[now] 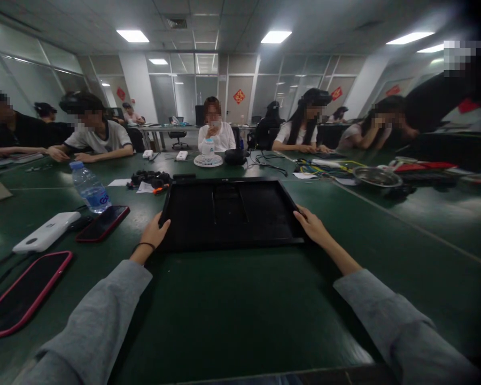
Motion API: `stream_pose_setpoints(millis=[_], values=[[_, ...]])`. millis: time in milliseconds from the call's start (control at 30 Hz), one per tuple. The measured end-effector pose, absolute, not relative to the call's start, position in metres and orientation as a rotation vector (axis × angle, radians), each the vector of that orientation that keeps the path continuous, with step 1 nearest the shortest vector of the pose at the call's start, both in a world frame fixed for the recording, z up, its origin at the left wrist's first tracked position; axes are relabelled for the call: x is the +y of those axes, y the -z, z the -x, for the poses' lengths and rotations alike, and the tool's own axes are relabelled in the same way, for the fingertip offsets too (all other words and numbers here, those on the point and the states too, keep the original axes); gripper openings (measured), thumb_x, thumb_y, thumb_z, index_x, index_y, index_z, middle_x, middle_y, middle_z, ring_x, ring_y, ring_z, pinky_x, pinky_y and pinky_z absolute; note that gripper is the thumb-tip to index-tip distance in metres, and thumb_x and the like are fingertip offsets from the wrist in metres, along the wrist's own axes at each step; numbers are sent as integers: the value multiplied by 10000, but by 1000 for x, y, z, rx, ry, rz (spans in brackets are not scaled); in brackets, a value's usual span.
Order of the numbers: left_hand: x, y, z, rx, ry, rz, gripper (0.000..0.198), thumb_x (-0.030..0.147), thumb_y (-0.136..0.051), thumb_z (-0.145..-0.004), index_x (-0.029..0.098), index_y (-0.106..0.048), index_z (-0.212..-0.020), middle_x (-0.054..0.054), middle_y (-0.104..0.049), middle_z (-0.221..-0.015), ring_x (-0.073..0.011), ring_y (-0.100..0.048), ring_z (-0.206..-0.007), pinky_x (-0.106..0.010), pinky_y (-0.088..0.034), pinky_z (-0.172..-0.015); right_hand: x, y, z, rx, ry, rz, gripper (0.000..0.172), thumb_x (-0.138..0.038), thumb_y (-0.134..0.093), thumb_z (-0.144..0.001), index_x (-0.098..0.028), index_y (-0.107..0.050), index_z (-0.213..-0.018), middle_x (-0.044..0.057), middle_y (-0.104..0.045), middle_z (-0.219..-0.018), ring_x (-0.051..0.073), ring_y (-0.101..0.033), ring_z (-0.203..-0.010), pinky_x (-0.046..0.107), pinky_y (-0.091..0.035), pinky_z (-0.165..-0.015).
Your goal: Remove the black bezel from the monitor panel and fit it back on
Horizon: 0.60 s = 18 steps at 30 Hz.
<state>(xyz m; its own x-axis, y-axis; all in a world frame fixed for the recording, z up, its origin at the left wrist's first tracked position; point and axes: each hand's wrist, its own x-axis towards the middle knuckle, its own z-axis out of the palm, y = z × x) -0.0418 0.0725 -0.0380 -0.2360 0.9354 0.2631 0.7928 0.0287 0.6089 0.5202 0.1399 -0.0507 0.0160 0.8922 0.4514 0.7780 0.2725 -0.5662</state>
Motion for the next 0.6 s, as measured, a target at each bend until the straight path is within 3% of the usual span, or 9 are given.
stream_pose_setpoints(millis=[100, 300, 400, 500, 600], values=[[69, 34, 38, 2105, -995, -1800, 547, 407, -487, -943, 137, -512, -1418, -151, -672, -1291, -287, -644, -1179, -447, -479, -1038, 137, 48, -516, -1837, -143, 1564, 586, -481, -363, -953, -160, -529, -1414, 169, -629, -1330, 307, -612, -1175, 462, -478, -992], [68, 33, 37, 2116, -978, -1827, 569, 448, -457, -951, 130, -505, -1420, -166, -648, -1318, -286, -619, -1218, -444, -464, -1051, 118, 40, -491, -1793, 277, 1854, 552, -354, -250, -991, -176, -470, -1464, 205, -627, -1284, 361, -530, -1218, 634, -376, -989], [64, 27, 34, 2211, -1051, -1855, 622, 428, -437, -957, 78, -431, -1471, -211, -564, -1412, -303, -538, -1312, -467, -413, -1098, 103, 29, -476, -1720, 456, 1798, 568, -329, -259, -990, -174, -379, -1524, 218, -418, -1513, 362, -351, -1400, 622, -319, -1057], [51, 12, 21, 2388, -1225, -1922, 697, 442, -422, -963, 97, -289, -1555, -208, -389, -1564, -325, -363, -1449, -531, -288, -1170, 91, 16, -458, -1682, 548, 1709, 657, -382, -277, -999, -150, -161, -1602, 203, -187, -1633, 348, -161, -1502, 614, -224, -1140], [36, -1, 0, 2351, -1338, -2114, 714, 457, -367, -991, 165, -144, -1604, -130, -216, -1660, -251, -201, -1528, -479, -170, -1229, 83, 11, -435, -1704, 559, 1625, 728, -433, -259, -1010, -126, 10, -1613, 184, -99, -1659, 310, -66, -1532, 584, -165, -1187]])
